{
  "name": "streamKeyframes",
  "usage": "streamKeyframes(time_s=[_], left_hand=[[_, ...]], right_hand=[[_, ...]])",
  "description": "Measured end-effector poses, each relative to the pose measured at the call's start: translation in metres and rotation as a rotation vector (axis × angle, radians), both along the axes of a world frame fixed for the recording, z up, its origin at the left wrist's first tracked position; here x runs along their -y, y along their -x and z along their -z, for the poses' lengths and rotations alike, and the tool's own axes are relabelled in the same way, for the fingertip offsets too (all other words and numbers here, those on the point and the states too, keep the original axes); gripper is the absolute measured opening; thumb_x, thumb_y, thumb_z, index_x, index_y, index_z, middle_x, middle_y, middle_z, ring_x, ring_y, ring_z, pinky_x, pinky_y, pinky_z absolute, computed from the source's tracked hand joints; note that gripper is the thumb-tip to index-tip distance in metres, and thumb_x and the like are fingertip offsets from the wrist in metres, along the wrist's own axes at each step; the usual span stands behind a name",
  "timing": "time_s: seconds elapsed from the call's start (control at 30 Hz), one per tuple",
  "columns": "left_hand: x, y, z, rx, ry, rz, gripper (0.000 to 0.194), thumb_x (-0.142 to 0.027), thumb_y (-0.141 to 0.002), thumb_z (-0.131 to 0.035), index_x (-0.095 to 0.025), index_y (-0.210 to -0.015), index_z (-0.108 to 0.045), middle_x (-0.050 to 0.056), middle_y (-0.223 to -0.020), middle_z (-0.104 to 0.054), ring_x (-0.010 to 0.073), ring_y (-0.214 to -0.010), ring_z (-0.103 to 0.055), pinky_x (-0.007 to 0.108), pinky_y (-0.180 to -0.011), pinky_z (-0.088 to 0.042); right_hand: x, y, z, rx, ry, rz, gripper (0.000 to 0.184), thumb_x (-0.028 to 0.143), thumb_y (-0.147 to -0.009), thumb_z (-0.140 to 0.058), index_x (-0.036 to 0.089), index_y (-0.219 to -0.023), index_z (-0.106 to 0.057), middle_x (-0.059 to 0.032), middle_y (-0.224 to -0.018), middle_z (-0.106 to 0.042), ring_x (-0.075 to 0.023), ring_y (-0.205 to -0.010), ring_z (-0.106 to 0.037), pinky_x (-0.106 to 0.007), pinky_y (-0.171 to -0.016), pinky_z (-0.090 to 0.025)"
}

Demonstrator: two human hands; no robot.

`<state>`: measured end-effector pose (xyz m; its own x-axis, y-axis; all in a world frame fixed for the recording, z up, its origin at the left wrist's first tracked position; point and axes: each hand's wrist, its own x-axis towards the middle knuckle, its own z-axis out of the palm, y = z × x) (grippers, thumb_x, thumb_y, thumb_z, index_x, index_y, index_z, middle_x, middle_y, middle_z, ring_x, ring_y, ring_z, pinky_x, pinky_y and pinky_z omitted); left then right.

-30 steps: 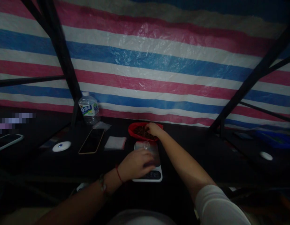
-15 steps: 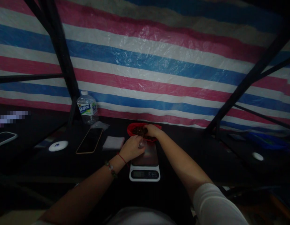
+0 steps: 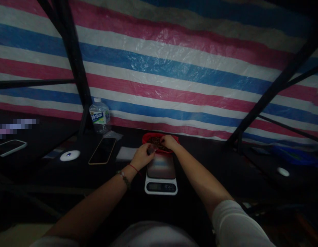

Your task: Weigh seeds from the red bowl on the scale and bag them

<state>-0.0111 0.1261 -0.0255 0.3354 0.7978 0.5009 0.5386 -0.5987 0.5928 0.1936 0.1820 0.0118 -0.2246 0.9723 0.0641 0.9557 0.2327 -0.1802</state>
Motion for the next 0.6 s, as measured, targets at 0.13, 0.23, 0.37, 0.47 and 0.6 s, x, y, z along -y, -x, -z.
streamKeyframes(time_s=[0.13, 0.23, 0.37, 0.47, 0.6], left_hand=[[0.003, 0.000, -0.004, 0.012, -0.063, 0.032, 0.029, -0.024, -0.075, -0.063, -0.017, -0.103, -0.061, 0.007, -0.099, -0.066, 0.0210, -0.093, -0.062, 0.033, -0.083, -0.052], [0.007, -0.005, -0.020, 0.001, -0.129, 0.075, 0.029, -0.025, -0.077, -0.062, -0.018, -0.106, -0.062, 0.007, -0.102, -0.066, 0.0211, -0.097, -0.061, 0.034, -0.087, -0.050], [-0.005, -0.019, -0.045, -0.078, -0.168, 0.114, 0.028, -0.025, -0.077, -0.062, -0.017, -0.104, -0.062, 0.007, -0.103, -0.067, 0.0210, -0.098, -0.061, 0.033, -0.090, -0.048], [-0.021, -0.029, -0.052, -0.192, -0.083, 0.090, 0.020, -0.028, -0.080, -0.059, -0.017, -0.095, -0.064, 0.007, -0.095, -0.068, 0.0201, -0.088, -0.064, 0.030, -0.081, -0.049], [-0.033, -0.033, -0.041, -0.255, -0.016, -0.014, 0.027, -0.037, -0.082, -0.057, -0.018, -0.100, -0.062, 0.008, -0.095, -0.068, 0.0199, -0.084, -0.064, 0.028, -0.073, -0.048]], right_hand=[[-0.002, -0.006, 0.000, -0.085, -0.007, 0.016, 0.023, 0.016, -0.078, -0.064, 0.017, -0.098, -0.073, -0.0049, -0.091, -0.074, -0.0162, -0.083, -0.067, -0.021, -0.075, -0.047], [-0.004, -0.008, -0.002, -0.157, -0.003, 0.022, 0.022, 0.017, -0.077, -0.065, 0.018, -0.098, -0.073, -0.0031, -0.086, -0.074, -0.0139, -0.073, -0.067, -0.020, -0.067, -0.047], [-0.006, -0.011, -0.007, -0.367, 0.020, 0.028, 0.018, 0.015, -0.072, -0.068, 0.016, -0.089, -0.074, -0.0023, -0.081, -0.073, -0.0134, -0.069, -0.065, -0.019, -0.062, -0.046], [-0.007, -0.013, -0.012, -0.508, 0.018, 0.067, 0.016, 0.017, -0.073, -0.067, 0.014, -0.087, -0.074, -0.0032, -0.075, -0.072, -0.0128, -0.064, -0.063, -0.019, -0.059, -0.046], [-0.007, -0.012, -0.018, -0.614, -0.029, 0.093, 0.017, 0.017, -0.073, -0.067, 0.014, -0.090, -0.072, -0.0031, -0.074, -0.071, -0.0110, -0.059, -0.061, -0.019, -0.055, -0.045]])
